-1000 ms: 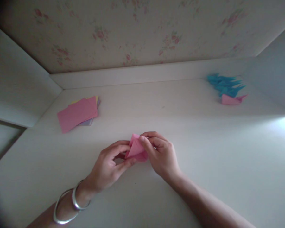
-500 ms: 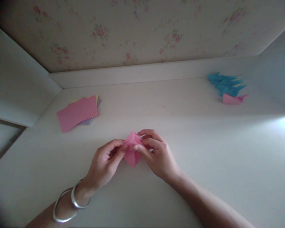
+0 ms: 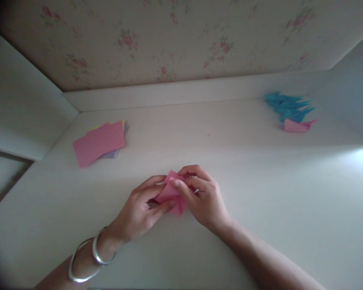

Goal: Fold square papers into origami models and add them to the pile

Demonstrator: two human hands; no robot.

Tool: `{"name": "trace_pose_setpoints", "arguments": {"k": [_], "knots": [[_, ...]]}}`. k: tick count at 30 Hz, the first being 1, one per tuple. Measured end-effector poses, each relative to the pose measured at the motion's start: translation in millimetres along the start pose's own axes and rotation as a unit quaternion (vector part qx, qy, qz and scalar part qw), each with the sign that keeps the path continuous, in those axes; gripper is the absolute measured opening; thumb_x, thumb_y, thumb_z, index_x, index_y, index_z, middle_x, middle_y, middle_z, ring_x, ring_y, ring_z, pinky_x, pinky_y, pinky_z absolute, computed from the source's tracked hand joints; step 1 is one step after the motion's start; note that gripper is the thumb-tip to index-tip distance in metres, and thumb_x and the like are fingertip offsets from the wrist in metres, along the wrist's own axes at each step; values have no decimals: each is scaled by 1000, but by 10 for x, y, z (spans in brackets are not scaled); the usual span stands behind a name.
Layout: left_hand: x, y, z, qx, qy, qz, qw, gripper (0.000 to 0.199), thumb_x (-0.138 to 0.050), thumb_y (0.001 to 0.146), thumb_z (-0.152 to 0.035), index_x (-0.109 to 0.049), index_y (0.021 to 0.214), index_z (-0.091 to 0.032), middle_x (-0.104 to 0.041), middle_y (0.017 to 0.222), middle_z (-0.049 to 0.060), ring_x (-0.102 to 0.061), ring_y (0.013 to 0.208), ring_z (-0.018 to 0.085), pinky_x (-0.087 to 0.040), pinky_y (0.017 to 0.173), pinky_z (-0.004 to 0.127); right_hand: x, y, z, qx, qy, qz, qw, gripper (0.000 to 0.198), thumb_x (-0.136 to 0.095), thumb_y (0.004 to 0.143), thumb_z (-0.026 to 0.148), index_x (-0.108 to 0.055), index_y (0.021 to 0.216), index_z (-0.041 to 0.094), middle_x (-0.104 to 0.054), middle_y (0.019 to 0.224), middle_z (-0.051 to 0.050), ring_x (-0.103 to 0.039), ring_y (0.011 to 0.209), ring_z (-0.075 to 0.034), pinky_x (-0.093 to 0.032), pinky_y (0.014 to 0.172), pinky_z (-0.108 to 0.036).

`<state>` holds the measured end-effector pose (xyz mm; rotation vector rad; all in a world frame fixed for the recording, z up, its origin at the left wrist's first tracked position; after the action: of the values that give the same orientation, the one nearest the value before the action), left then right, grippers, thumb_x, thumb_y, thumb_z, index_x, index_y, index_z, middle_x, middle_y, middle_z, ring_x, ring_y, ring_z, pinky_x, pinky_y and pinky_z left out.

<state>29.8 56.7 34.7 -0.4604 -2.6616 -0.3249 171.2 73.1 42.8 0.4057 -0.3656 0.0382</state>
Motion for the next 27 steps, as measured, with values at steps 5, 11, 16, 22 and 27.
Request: {"name": "trace_pose_setpoints", "arguments": {"k": [5,11,16,22,27], "knots": [[-13,15,-24,-7,-3,9,1000,12,-67,90,-23,-78,95,-18,-69,107,8,-67,96,18,-56,83,27,11,-9,42,7,1,-2,1000,24,-65,90,22,-69,66,19,-66,88,-6,-65,78,-15,-52,67,-25],[-9,-4,-122,-51,28,0,998,17,-62,92,-17,-76,102,-15,-69,105,9,-64,100,18,-51,93,28,-14,-10,20,-6,5,5,1000,27,-64,91,23,-68,64,19,-65,88,-6,-65,79,-15,-51,67,-25],[-39,2,-50,-6,-10,20,1000,18,-60,95,-23,-76,95,-16,-68,105,9,-64,102,18,-51,92,28,-21,-2,-13,-23,13,4,1000,31,-64,91,23,-65,61,18,-63,83,-5,-63,76,-15,-50,65,-25],[-4,-17,78,75,-81,-7,994,23,-54,98,-30,-74,95,-18,-69,97,7,-65,85,16,-52,70,24,-59,-18,-4,-15,8,20,1000,31,-63,92,27,-65,62,18,-62,83,-5,-62,73,-14,-49,61,-25],[48,-10,11,50,-47,-36,997,18,-59,95,-27,-74,100,-18,-72,94,7,-66,84,16,-54,74,25,-64,-29,-22,-28,-13,23,999,33,-62,92,28,-65,61,18,-62,80,-5,-61,68,-13,-48,57,-25]]}}
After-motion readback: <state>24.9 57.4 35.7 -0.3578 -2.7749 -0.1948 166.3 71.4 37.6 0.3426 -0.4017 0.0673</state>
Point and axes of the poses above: each hand's wrist, its own y-axis towards the middle knuckle, its own x-axis out of the back of the hand, z = x × y, the point moved 9 cm from there along y, towards the middle knuckle
